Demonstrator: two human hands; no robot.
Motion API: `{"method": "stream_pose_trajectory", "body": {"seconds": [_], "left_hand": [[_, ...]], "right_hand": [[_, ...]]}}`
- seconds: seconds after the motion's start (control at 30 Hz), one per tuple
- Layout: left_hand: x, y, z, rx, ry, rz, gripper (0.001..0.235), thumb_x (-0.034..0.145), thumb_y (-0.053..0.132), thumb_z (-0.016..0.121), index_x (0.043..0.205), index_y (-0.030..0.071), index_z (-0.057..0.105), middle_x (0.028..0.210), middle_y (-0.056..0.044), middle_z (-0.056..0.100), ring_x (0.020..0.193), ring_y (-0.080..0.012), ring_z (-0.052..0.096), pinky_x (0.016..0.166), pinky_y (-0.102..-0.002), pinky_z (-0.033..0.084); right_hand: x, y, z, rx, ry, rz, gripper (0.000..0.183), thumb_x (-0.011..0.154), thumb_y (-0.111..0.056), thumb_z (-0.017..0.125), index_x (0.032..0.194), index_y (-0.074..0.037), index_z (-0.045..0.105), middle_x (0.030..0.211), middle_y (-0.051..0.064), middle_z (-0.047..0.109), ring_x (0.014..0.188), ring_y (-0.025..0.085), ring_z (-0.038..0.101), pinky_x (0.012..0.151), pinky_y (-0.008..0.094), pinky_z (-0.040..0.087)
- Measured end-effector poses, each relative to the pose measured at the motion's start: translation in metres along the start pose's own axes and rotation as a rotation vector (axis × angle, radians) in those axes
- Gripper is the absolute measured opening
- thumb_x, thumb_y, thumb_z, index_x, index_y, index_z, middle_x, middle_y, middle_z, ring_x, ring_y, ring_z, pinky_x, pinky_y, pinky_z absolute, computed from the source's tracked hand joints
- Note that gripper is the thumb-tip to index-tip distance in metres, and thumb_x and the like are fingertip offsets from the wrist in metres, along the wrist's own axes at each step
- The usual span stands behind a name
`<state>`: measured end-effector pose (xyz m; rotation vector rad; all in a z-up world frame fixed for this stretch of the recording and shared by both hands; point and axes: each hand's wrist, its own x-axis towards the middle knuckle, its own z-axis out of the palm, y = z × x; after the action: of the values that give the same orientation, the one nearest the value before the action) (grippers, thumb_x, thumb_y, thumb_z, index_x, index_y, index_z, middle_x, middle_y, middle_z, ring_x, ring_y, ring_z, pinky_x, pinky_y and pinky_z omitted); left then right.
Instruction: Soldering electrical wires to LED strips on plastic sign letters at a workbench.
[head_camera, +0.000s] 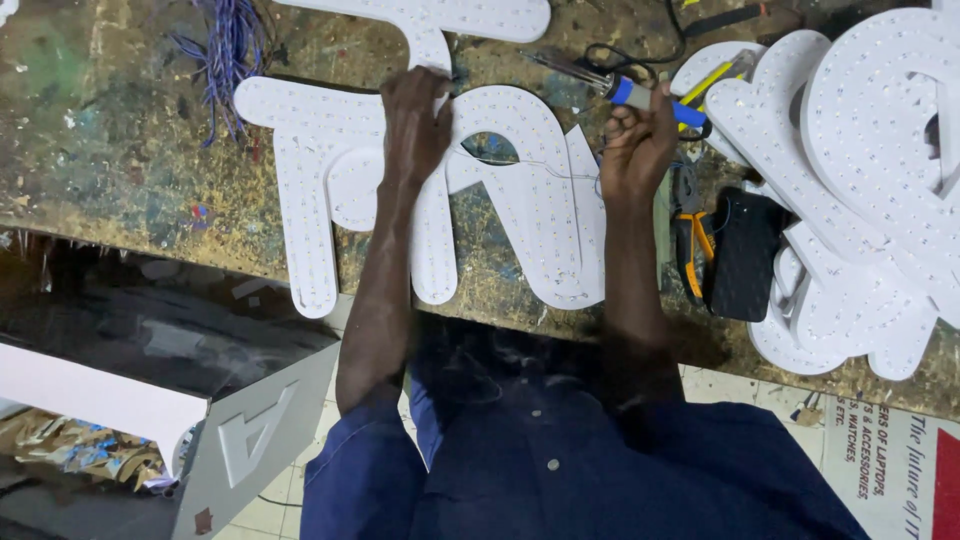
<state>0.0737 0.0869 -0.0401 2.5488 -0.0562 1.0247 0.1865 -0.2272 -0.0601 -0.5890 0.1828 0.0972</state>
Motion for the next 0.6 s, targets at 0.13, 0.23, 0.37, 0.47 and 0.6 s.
{"method": "stream_pose_trajectory", "body": {"seconds": [0.13,0.23,0.37,0.47,0.6], "left_hand": [[0.01,0.007,0.017,-0.054,-0.045,0.006,0.026,0.1,-0.008,0.073,0.119,0.011,0.074,0.117,-0.007,0.077,0.117,-0.0296,0.072,0.111,-0.053,0.042],[0.022,0.009,0.03,-0.052,-0.126,0.021,0.035,0.098,-0.009,0.075,0.128,0.01,0.072,0.124,-0.01,0.072,0.123,-0.0335,0.067,0.112,-0.056,0.042],[0.039,-0.005,0.057,0.055,-0.185,0.085,0.034,0.101,0.002,0.08,0.132,0.01,0.07,0.126,-0.011,0.067,0.118,-0.0342,0.064,0.105,-0.052,0.046],[0.057,0.0,0.048,-0.134,-0.062,0.108,0.044,0.079,-0.015,0.086,0.117,0.003,0.073,0.113,-0.016,0.072,0.101,-0.04,0.068,0.085,-0.049,0.053],[0.036,0.027,0.007,-0.275,-0.017,-0.088,0.035,0.121,0.033,0.062,0.136,0.003,0.069,0.141,-0.021,0.062,0.127,-0.0409,0.068,0.101,-0.054,0.062]], "right_hand": [[0.004,0.003,-0.001,0.032,-0.001,-0.016,0.061,0.103,-0.033,0.079,0.151,0.001,0.061,0.084,0.009,0.078,0.075,0.02,0.075,0.068,0.033,0.06],[-0.001,-0.003,0.007,0.038,-0.028,-0.028,0.032,0.105,-0.031,0.082,0.122,-0.004,0.077,0.091,0.009,0.082,0.073,0.019,0.075,0.066,0.031,0.06],[0.006,-0.002,-0.006,0.053,-0.046,-0.017,0.035,0.105,-0.034,0.082,0.126,-0.006,0.077,0.093,0.007,0.082,0.077,0.019,0.076,0.067,0.032,0.061],[0.003,-0.004,-0.001,0.036,-0.007,-0.026,0.03,0.104,-0.033,0.083,0.12,-0.008,0.078,0.085,0.007,0.08,0.075,0.019,0.075,0.067,0.032,0.06],[0.006,-0.005,-0.009,0.105,-0.05,-0.004,0.034,0.105,-0.031,0.083,0.127,-0.004,0.08,0.089,0.008,0.082,0.078,0.023,0.078,0.067,0.035,0.065]]}}
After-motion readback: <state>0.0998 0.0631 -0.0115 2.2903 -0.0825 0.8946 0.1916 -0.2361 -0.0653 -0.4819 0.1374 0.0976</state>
